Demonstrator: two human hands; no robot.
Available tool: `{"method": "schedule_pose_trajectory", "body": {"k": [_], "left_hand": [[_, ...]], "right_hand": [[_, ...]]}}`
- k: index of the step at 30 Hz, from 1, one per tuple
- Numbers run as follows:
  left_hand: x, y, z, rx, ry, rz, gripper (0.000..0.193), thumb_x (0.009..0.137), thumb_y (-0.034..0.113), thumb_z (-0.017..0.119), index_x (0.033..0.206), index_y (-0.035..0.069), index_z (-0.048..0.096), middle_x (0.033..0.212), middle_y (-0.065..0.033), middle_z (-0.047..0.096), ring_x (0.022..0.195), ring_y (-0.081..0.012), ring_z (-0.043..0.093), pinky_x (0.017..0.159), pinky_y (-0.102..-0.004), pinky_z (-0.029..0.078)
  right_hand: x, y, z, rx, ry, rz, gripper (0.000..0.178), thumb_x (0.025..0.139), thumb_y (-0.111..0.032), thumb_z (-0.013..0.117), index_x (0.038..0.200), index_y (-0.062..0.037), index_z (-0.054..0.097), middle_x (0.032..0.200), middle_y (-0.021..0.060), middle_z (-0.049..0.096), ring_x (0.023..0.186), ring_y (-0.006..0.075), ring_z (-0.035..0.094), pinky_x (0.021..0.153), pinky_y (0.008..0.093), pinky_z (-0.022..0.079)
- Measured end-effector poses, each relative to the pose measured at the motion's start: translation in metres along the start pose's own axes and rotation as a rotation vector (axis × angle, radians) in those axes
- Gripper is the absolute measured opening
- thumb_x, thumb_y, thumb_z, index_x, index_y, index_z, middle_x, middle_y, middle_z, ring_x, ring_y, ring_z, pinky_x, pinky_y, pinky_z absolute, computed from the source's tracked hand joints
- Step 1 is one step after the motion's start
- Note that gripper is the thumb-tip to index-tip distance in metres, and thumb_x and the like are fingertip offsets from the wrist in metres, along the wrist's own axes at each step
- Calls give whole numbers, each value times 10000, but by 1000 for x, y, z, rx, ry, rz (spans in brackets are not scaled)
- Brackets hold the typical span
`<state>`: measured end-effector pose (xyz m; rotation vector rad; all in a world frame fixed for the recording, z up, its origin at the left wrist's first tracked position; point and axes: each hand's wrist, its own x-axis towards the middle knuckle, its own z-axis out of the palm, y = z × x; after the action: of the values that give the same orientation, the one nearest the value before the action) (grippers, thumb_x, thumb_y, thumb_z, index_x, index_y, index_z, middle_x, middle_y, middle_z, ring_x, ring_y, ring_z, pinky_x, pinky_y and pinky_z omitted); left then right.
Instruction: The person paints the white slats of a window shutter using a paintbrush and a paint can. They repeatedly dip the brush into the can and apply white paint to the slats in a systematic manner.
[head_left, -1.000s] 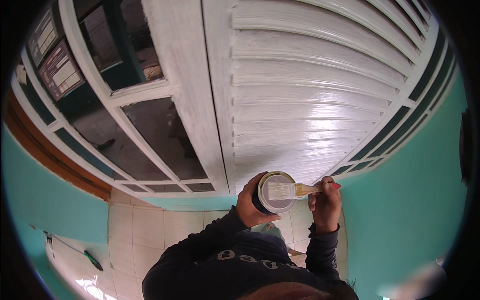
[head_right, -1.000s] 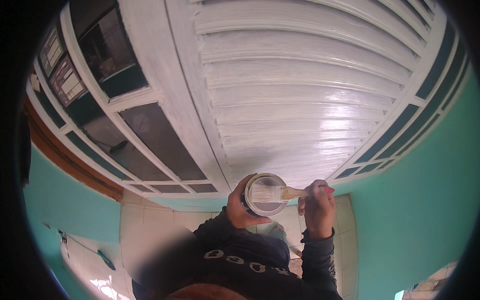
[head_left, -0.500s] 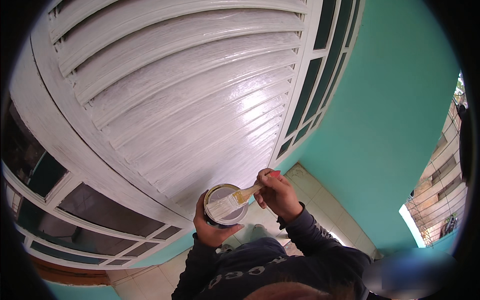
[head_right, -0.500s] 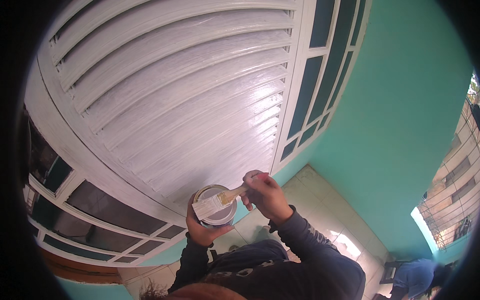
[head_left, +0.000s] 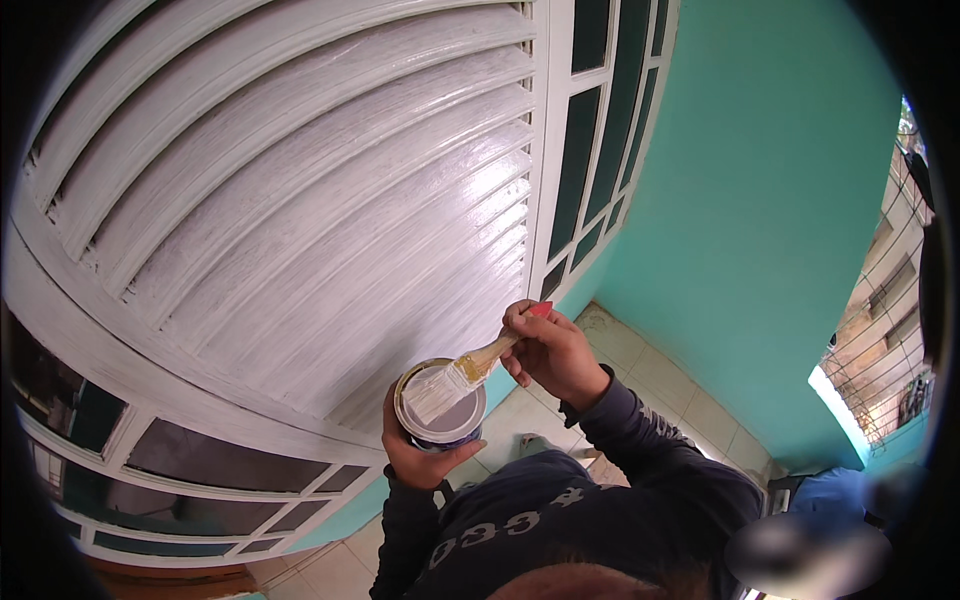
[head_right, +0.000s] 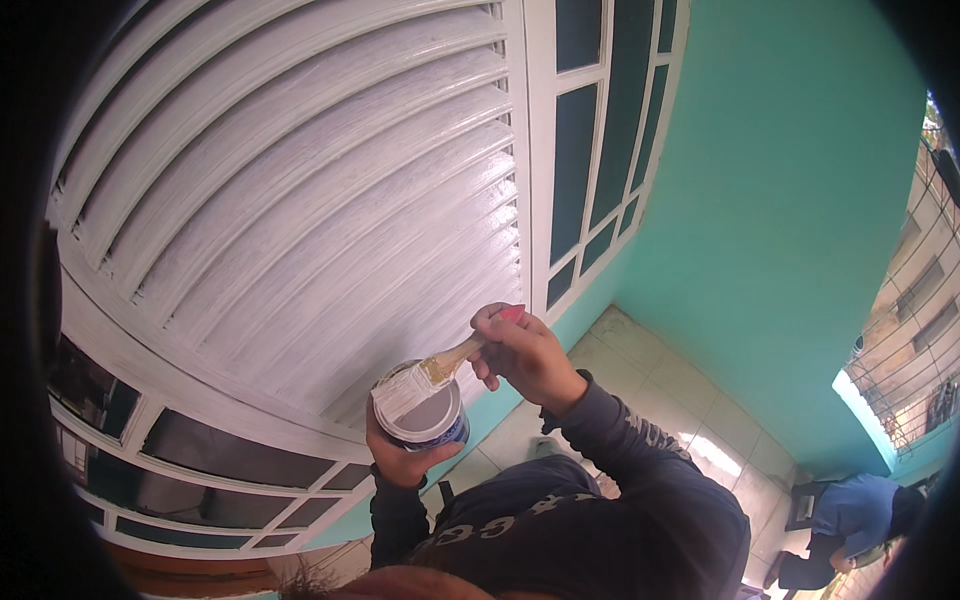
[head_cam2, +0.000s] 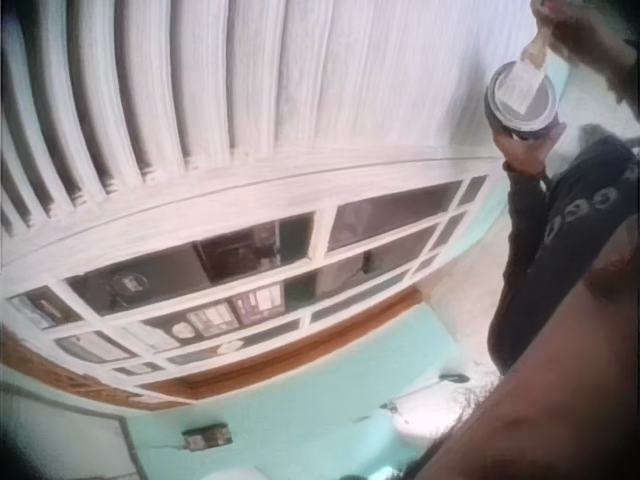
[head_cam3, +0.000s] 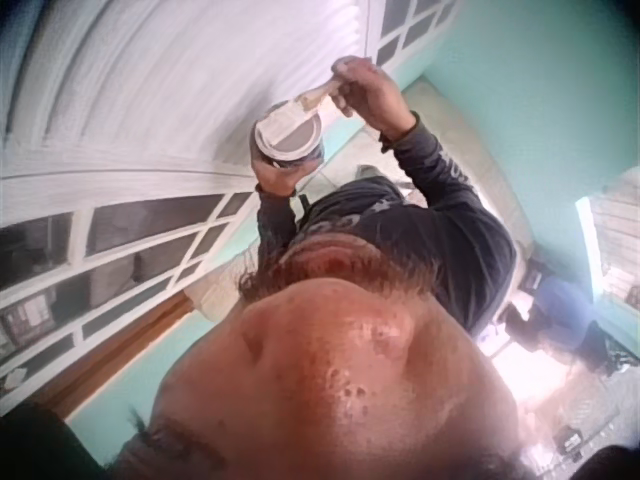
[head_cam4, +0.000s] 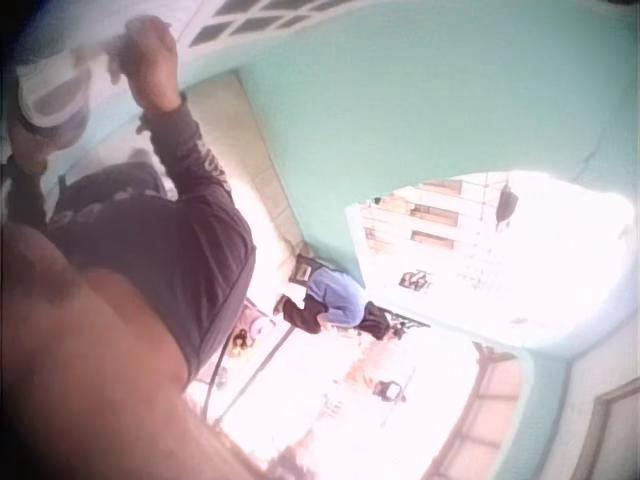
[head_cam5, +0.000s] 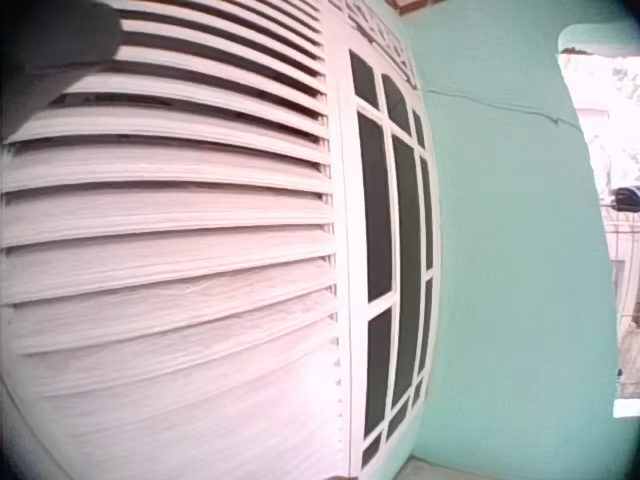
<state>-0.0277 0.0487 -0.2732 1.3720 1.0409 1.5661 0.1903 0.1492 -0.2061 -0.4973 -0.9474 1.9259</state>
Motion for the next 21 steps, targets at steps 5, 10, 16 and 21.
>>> {"method": "schedule_pose_trajectory", "body": {"k": [5,10,16,21], "left_hand": [[9,12,5,60,8,48,1111,519,196,1000,1424,-19,391,1302,-169,588,1195,-269,604,1027,-421,481],[10,-1,5,34,29,53,1115,528,223,1006,1427,-19,393,1302,-160,598,1187,-266,614,1013,-407,493],[17,-4,3,-11,44,31,1066,510,190,1005,1388,-10,433,1270,-155,611,1164,-270,626,988,-411,508],[6,21,-17,88,75,17,1084,466,175,1012,1374,-25,456,1257,-152,623,1139,-255,633,969,-405,537]], "right_hand": [[16,-66,0,23,-59,-288,186,1006,-243,555,997,-58,540,773,89,603,633,187,618,484,305,459],[36,-114,3,-120,131,-815,205,1028,-231,523,1044,-26,529,739,108,600,595,177,596,492,289,471],[64,-158,23,-419,247,-1339,173,1030,-140,541,1110,12,526,801,151,656,627,165,644,556,283,529],[97,-167,19,-917,420,-1575,205,919,-39,711,1084,12,600,932,98,655,745,168,645,657,285,531]]}}
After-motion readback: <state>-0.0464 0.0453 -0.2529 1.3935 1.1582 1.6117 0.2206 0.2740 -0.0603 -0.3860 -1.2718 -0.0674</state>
